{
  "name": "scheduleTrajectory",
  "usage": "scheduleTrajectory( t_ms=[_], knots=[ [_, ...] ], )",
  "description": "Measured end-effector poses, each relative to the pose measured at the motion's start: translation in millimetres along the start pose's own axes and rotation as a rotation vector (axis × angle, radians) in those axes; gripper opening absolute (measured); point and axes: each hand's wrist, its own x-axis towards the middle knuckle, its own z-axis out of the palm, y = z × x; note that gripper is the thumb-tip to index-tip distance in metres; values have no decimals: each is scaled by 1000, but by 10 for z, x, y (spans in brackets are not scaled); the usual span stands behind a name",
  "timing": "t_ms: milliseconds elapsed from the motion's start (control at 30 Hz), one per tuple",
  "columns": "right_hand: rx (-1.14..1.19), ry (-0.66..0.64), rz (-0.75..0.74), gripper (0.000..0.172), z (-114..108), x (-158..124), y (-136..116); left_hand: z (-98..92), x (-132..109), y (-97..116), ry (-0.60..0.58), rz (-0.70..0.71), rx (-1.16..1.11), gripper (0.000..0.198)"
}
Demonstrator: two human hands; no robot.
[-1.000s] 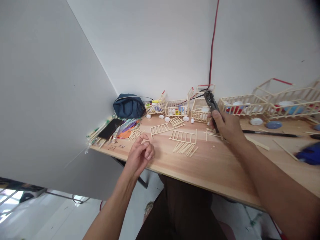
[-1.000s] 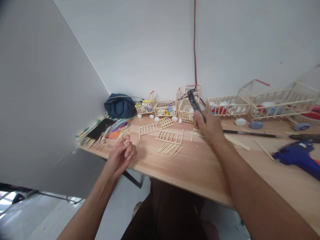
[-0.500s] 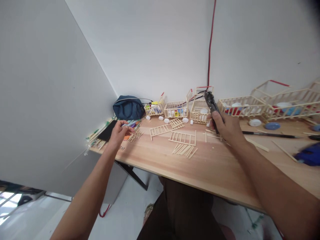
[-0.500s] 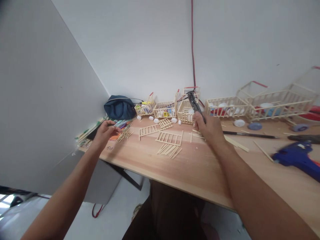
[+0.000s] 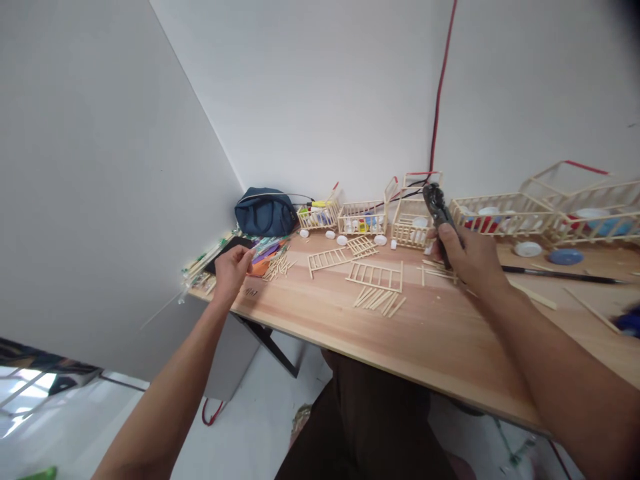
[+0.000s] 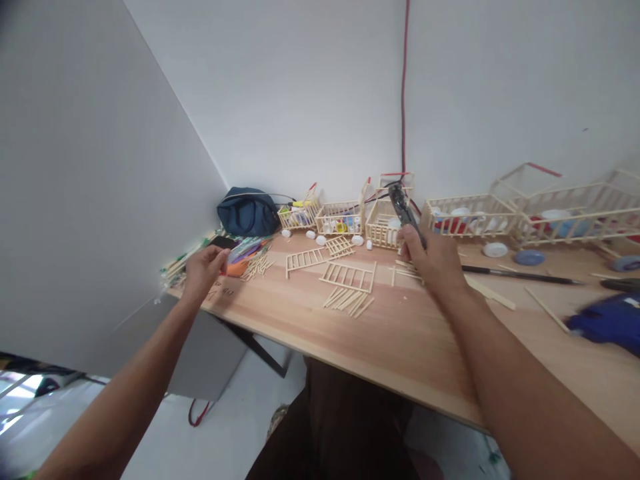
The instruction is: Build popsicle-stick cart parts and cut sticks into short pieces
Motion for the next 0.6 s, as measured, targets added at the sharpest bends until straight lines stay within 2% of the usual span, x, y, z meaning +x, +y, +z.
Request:
scheduleTrajectory(
  t_ms=[133, 200, 300, 400, 433, 500, 533, 567, 600],
  knots=[
    [-24, -3, 9, 61, 1, 5, 4, -2, 48, -13, 56, 87, 236, 37],
    [-20, -4, 10, 62, 4, 7, -5, 25, 70, -27, 17, 102, 361, 37],
    [-4, 5, 20, 61, 3, 1, -25, 59, 71, -43, -110, 99, 462, 26],
    [-10, 41, 20, 60, 0, -5, -32, 54, -30, 59, -125, 191, 487, 43],
    [-11, 49, 13, 61, 1, -5, -27, 48, -111, 147, -89, 242, 471, 43],
    [-2, 37, -4, 62, 5, 0, -10, 49, -391, 419, -84, 311, 387, 28],
    [6, 27, -9, 62, 8, 3, 0, 67, -599, 596, -103, 358, 209, 21],
    [15, 18, -15, 61, 12, 6, 9, 104, -852, 790, -162, 389, -19, 23],
    [26, 13, -20, 60, 15, 7, 15, 165, -1138, 991, -295, 389, -258, 28]
  ],
)
